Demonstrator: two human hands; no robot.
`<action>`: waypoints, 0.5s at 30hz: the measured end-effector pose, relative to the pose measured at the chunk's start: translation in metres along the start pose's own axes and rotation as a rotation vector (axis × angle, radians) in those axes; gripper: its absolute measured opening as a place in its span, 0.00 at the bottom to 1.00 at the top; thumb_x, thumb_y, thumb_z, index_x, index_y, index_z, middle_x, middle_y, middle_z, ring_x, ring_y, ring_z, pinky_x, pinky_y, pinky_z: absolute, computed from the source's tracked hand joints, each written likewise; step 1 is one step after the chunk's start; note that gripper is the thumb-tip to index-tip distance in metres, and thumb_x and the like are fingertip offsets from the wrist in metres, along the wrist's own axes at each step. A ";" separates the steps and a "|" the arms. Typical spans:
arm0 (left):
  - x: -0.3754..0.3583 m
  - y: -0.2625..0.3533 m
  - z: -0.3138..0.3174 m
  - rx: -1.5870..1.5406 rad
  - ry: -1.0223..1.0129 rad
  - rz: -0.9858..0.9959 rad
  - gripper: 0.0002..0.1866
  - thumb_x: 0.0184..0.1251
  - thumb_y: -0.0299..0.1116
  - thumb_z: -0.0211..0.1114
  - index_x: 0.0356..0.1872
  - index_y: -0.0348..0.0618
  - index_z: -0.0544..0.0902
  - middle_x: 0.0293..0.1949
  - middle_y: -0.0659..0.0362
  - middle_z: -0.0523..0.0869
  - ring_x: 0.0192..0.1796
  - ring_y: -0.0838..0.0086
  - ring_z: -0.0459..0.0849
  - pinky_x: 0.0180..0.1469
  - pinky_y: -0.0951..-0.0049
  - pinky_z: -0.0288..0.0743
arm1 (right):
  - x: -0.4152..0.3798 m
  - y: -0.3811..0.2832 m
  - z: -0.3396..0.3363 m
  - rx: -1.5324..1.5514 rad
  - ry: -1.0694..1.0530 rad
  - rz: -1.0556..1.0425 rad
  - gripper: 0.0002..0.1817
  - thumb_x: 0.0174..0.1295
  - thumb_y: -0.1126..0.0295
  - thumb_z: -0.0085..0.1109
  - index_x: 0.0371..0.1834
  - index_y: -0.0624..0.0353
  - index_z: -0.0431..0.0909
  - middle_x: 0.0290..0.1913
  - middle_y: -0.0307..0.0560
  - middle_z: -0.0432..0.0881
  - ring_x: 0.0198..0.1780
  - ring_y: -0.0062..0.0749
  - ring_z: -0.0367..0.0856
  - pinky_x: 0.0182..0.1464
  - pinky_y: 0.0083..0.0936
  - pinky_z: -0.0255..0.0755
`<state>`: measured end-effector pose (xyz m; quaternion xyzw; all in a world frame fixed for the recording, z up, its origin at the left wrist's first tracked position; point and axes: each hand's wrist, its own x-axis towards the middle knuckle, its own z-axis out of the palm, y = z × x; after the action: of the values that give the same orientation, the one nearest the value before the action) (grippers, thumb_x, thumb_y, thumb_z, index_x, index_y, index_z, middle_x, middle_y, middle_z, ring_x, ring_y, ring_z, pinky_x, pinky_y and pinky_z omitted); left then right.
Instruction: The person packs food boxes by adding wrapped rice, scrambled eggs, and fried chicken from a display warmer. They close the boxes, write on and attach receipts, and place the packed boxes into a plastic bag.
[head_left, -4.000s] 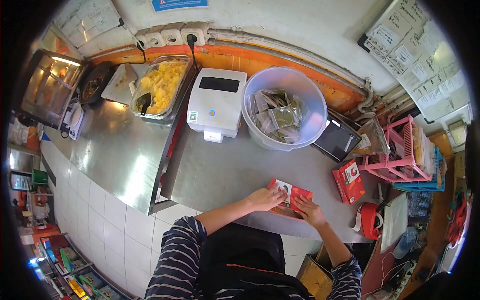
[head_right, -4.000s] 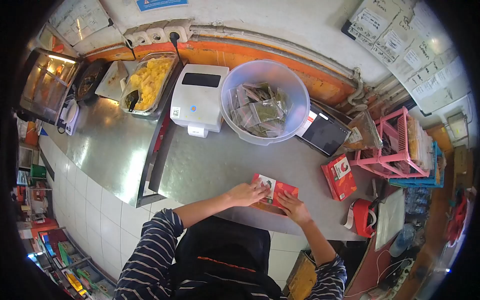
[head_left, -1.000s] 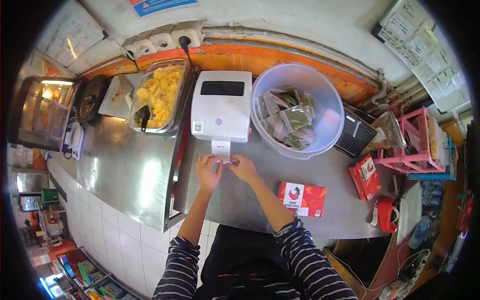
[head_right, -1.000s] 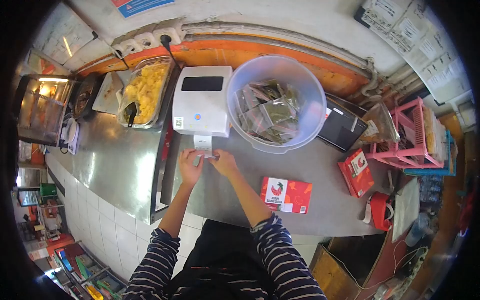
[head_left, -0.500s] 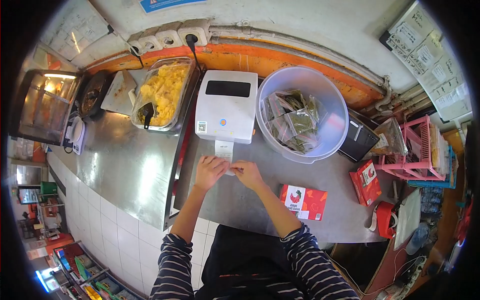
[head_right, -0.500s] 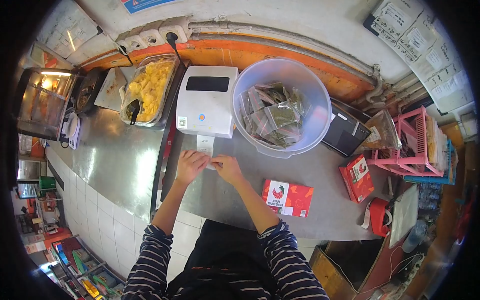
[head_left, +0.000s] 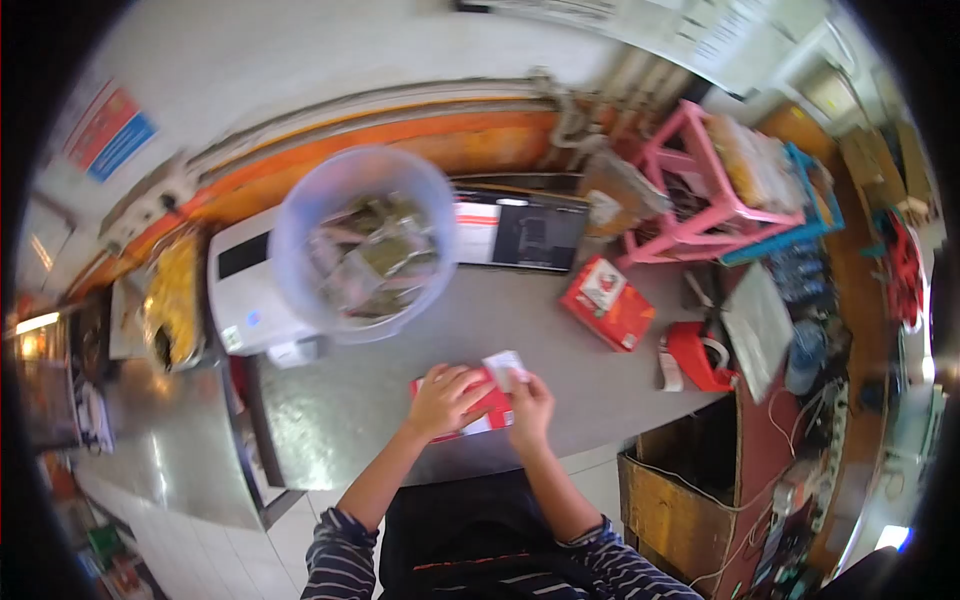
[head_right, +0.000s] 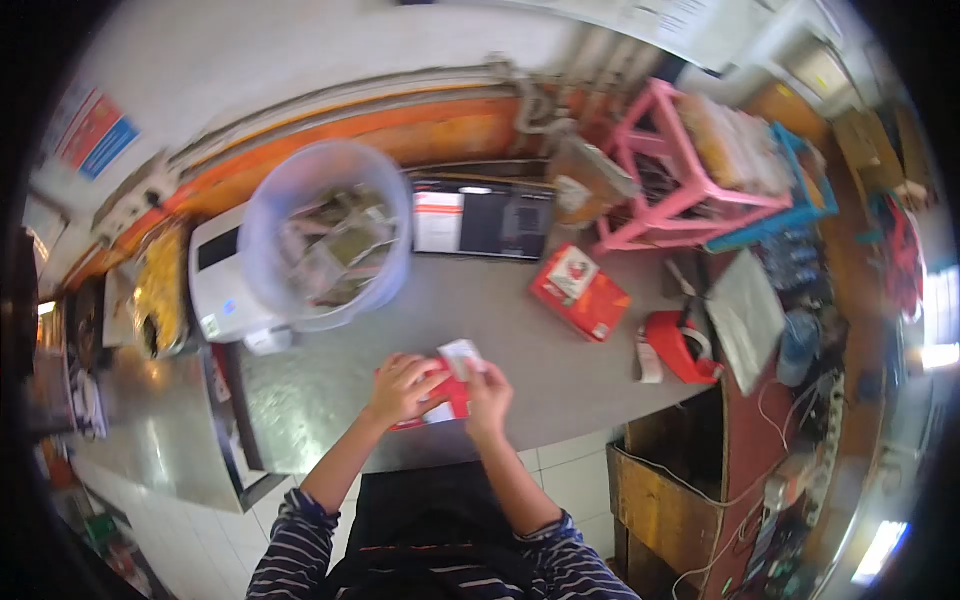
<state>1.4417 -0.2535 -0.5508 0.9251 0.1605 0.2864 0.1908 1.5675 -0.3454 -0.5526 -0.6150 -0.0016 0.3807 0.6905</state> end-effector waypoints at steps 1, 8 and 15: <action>0.033 0.003 0.026 -0.020 -0.117 0.063 0.27 0.44 0.38 0.72 0.51 0.52 0.79 0.50 0.60 0.76 0.53 0.66 0.75 0.52 0.60 0.68 | 0.019 -0.013 -0.041 -0.011 0.093 -0.043 0.10 0.60 0.66 0.64 0.36 0.62 0.80 0.32 0.37 0.81 0.29 0.16 0.73 0.31 0.15 0.64; 0.249 -0.004 0.181 0.275 -0.500 0.400 0.41 0.36 0.46 0.76 0.58 0.47 0.72 0.69 0.53 0.58 0.73 0.59 0.53 0.72 0.48 0.45 | 0.096 -0.065 -0.202 -0.004 0.221 0.131 0.11 0.57 0.64 0.66 0.35 0.61 0.79 0.33 0.38 0.81 0.29 0.17 0.74 0.30 0.15 0.65; 0.227 0.049 0.253 0.174 -0.318 -0.132 0.29 0.36 0.34 0.74 0.46 0.46 0.75 0.69 0.51 0.59 0.73 0.52 0.51 0.68 0.37 0.42 | 0.169 -0.080 -0.194 -0.015 0.220 0.219 0.12 0.56 0.63 0.68 0.29 0.61 0.78 0.25 0.39 0.80 0.22 0.18 0.73 0.24 0.15 0.64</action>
<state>1.7788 -0.2700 -0.6154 0.9591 0.2129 0.1086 0.1514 1.8210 -0.4167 -0.6104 -0.6548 0.1383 0.3838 0.6363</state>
